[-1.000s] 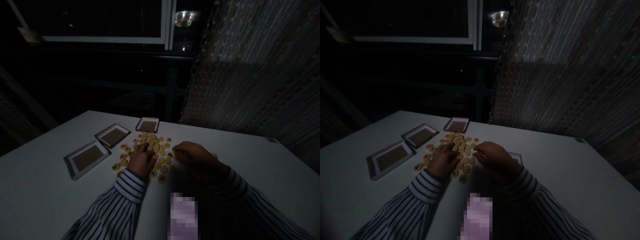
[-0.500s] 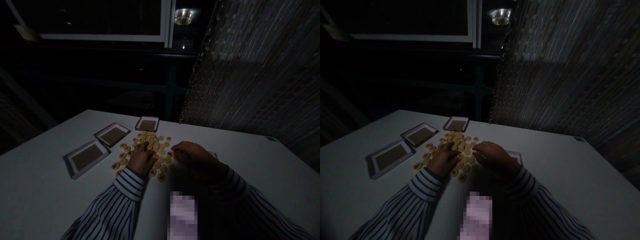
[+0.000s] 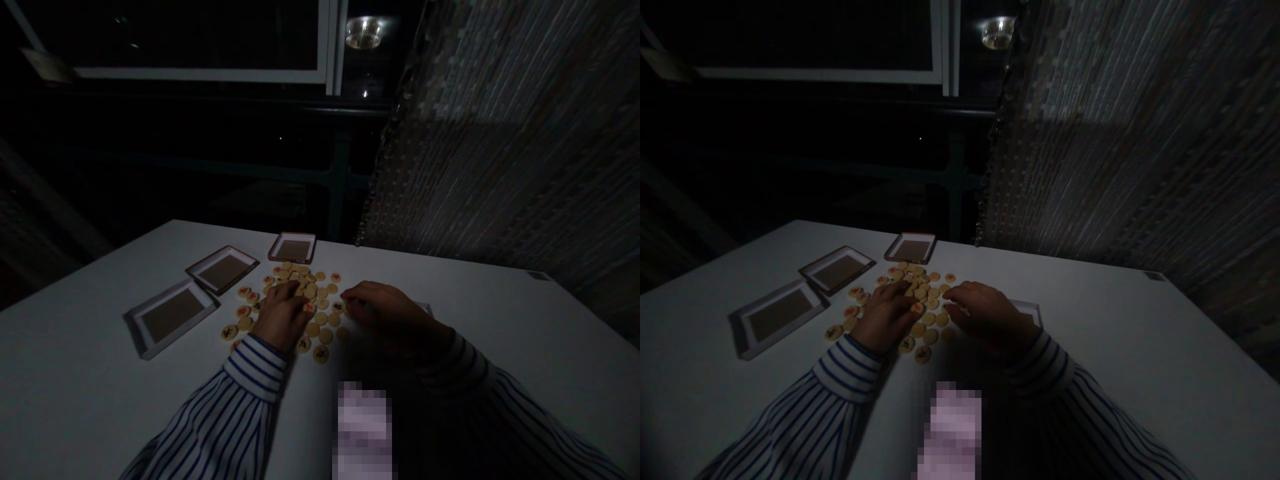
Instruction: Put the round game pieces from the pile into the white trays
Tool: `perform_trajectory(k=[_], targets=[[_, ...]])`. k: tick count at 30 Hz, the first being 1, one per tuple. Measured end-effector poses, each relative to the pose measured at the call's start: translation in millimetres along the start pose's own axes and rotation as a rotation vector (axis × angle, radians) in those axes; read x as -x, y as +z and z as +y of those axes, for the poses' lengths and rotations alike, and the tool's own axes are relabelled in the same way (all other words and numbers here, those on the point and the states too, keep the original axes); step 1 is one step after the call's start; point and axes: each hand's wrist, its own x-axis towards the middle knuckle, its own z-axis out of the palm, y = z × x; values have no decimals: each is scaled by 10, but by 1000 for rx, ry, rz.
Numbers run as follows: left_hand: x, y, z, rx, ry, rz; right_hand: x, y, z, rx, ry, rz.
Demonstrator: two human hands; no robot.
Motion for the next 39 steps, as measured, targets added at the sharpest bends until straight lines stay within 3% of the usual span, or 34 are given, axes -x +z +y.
perform_trajectory(k=[8, 23, 39], targets=[[-19, -69, 60, 47, 38, 43, 8, 1, 19, 5, -17, 9], [-20, -182, 170, 130, 119, 231, 48, -84, -30, -14, 14, 16], [41, -275, 566, 273, 200, 194, 560, -211, -34, -55, 127, 123]])
